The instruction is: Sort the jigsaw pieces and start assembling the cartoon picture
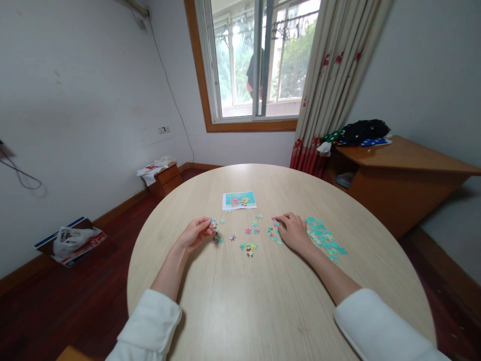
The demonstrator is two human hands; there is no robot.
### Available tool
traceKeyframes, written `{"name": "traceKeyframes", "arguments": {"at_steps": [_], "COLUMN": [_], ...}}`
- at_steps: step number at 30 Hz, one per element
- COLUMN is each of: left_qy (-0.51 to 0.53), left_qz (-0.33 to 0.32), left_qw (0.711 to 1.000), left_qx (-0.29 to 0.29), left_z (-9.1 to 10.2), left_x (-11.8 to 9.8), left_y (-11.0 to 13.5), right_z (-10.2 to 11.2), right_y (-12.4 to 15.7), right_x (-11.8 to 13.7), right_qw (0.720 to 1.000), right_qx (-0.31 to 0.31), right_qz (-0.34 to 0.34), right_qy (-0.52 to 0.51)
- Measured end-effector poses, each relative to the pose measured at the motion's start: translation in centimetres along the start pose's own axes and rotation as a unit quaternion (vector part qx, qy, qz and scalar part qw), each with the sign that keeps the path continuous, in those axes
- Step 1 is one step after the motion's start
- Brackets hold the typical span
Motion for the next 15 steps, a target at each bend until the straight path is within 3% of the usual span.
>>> {"name": "traceKeyframes", "arguments": {"at_steps": [15], "left_qy": [-0.001], "left_qz": [0.001], "left_qw": [1.0], "left_qx": [0.013], "left_z": [-0.42], "left_x": [-0.24], "left_y": [0.17], "right_z": [-0.24], "right_y": [-0.07], "right_x": [-0.16], "right_qw": [1.0], "right_qx": [-0.008], "right_qz": [0.008], "right_qy": [0.009]}}
Point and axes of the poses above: each hand's wrist, its own y-axis away from the middle knuckle, its own z-axis out of the back of the hand, x = y × z, the point moved 5 cm from there along -y, towards the middle knuckle, and after that the axes turned 1 degree about -z, right-handed, at the moved point
